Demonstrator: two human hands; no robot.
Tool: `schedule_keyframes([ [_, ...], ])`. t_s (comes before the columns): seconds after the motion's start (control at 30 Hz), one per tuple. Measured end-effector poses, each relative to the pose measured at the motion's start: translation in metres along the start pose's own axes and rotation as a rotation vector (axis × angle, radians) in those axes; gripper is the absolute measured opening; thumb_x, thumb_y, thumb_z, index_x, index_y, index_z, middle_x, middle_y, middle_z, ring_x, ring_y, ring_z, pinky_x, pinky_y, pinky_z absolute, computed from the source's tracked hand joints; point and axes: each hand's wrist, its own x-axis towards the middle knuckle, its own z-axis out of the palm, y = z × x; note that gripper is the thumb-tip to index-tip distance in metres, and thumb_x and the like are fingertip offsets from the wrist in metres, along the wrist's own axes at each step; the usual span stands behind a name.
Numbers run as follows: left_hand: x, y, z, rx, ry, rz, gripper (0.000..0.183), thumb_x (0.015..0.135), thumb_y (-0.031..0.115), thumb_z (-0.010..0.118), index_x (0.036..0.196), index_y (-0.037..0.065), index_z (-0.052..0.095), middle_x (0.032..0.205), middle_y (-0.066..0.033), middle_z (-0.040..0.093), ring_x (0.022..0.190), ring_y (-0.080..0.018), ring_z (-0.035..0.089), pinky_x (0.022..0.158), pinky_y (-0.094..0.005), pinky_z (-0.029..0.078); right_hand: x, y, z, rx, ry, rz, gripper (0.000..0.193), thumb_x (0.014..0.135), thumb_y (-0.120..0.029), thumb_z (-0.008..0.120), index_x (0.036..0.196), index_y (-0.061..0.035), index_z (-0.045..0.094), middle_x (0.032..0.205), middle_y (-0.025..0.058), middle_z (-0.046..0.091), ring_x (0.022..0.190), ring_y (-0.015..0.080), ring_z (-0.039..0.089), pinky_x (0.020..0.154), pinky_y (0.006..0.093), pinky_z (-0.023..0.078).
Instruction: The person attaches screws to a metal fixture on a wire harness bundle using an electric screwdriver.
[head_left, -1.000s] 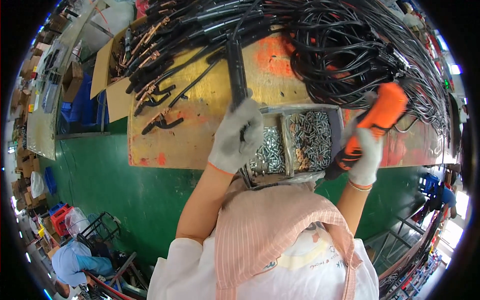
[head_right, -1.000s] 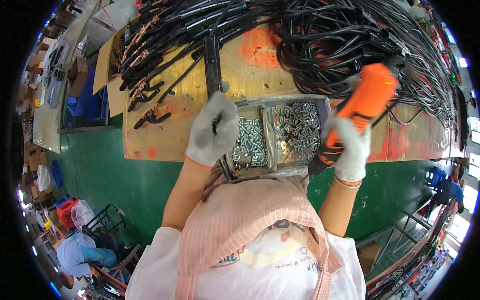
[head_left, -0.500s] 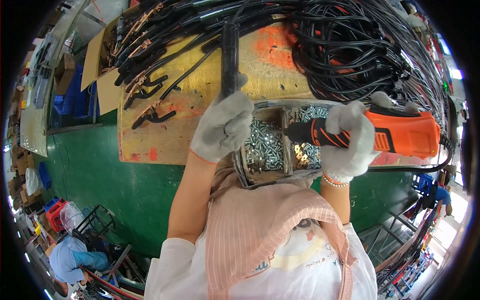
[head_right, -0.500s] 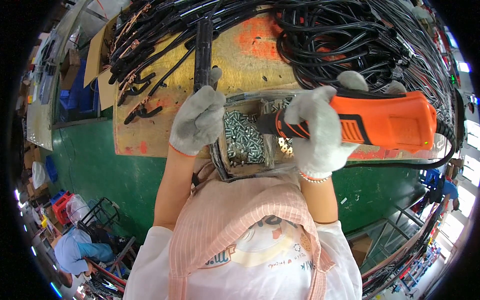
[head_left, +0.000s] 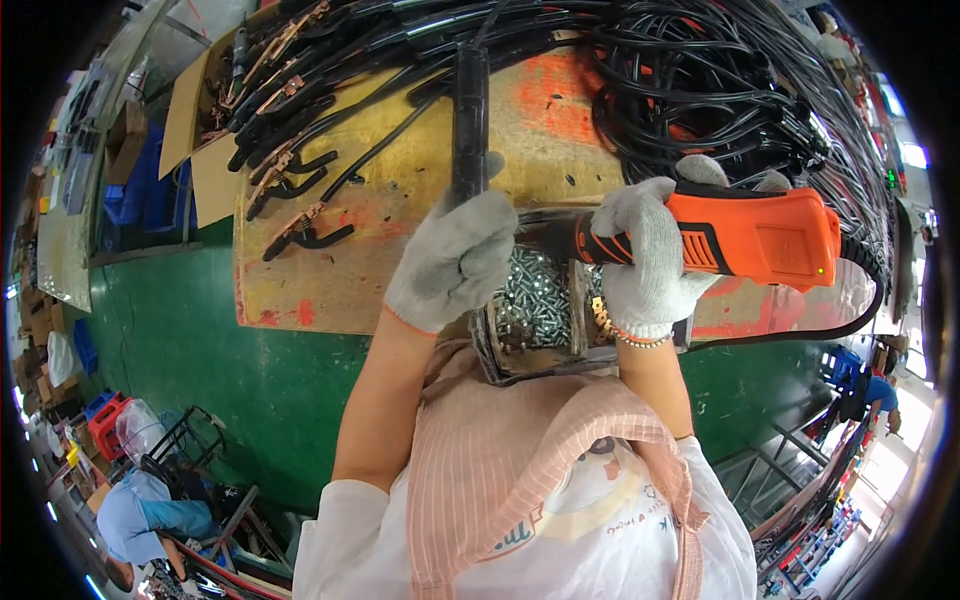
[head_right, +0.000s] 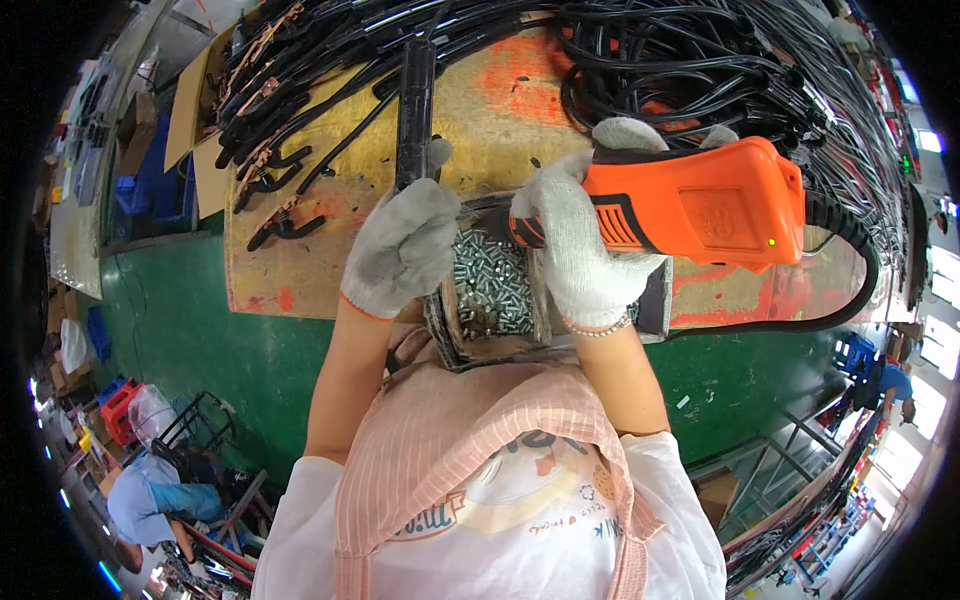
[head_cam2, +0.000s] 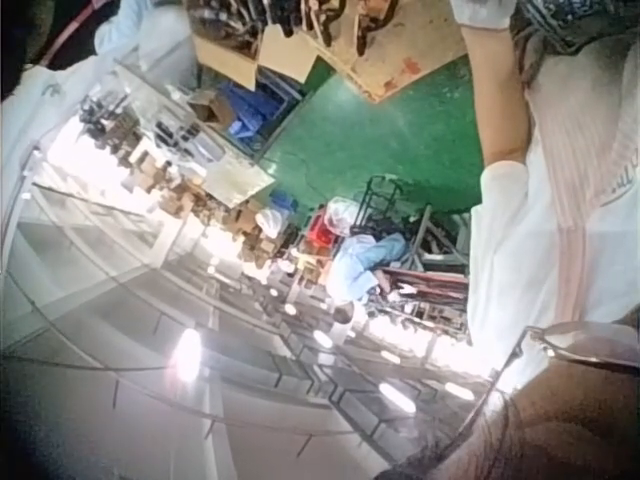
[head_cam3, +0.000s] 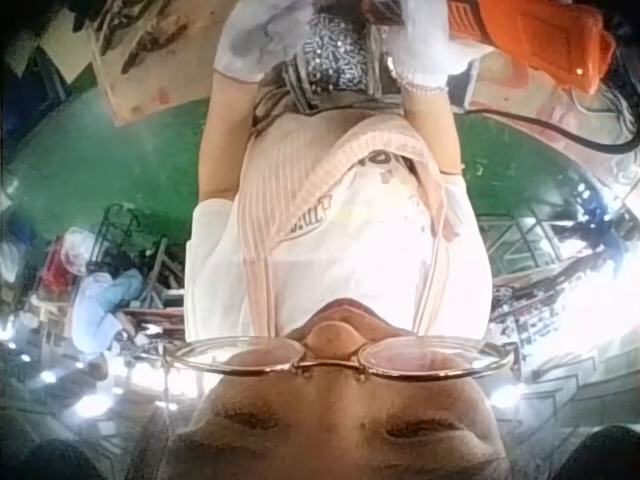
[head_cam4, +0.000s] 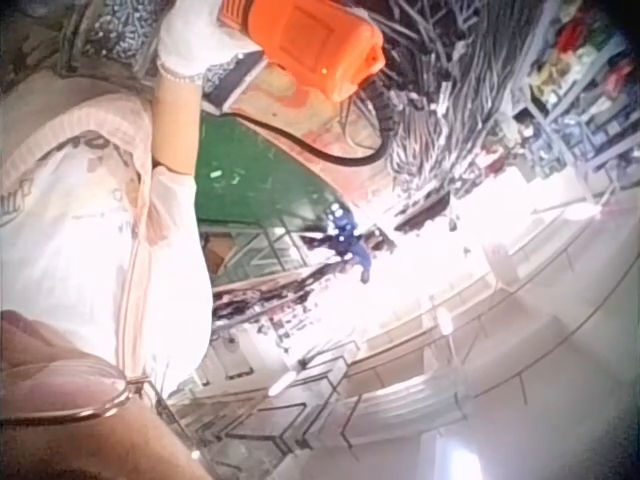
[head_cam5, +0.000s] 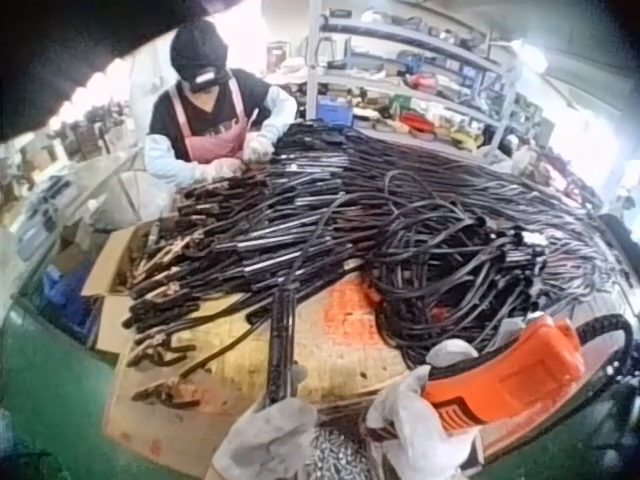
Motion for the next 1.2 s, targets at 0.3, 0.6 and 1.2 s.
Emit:
schedule_keyframes([
  [0.3, 0.001, -0.004, 0.004, 0.022, 0.037, 0.036, 0.044, 0.098, 0.009, 0.052, 0.140, 0.016, 0.042, 0.064, 0.0033, 0.037, 0.043, -0.0051, 0.033, 0.033, -0.0211, 0.028, 0.008, -0.009, -0.004, -0.059, 0.011, -0.154, 0.039, 0.086, 0.006, 0.056, 0.120, 0.0019, 0.038, 0.071, 0.0076, 0.058, 0.054, 0.0164, 0.056, 0.053, 0.0305, 0.049],
  [0.6, 0.002, -0.007, 0.011, 0.060, 0.089, 0.071, 0.043, 0.097, 0.009, 0.052, 0.139, 0.015, 0.043, 0.063, 0.0041, 0.037, 0.043, -0.0048, 0.033, 0.034, -0.0211, 0.028, -0.001, -0.015, 0.001, 0.034, 0.092, -0.056, 0.067, 0.081, 0.011, 0.056, 0.138, -0.0143, 0.030, 0.073, 0.0078, 0.054, 0.060, 0.0179, 0.055, 0.053, 0.0307, 0.048],
  [1.2, 0.002, -0.045, 0.033, 0.216, 0.416, 0.028, 0.074, 0.085, 0.080, 0.031, 0.092, 0.009, 0.052, 0.060, -0.0013, 0.047, 0.042, -0.0103, 0.041, 0.036, -0.0201, 0.031, 0.022, -0.064, -0.037, 0.667, 0.168, -0.041, 0.018, 0.094, -0.002, 0.053, 0.111, -0.0052, 0.050, 0.068, -0.0031, 0.034, 0.061, 0.0074, 0.033, 0.060, 0.0218, 0.039],
])
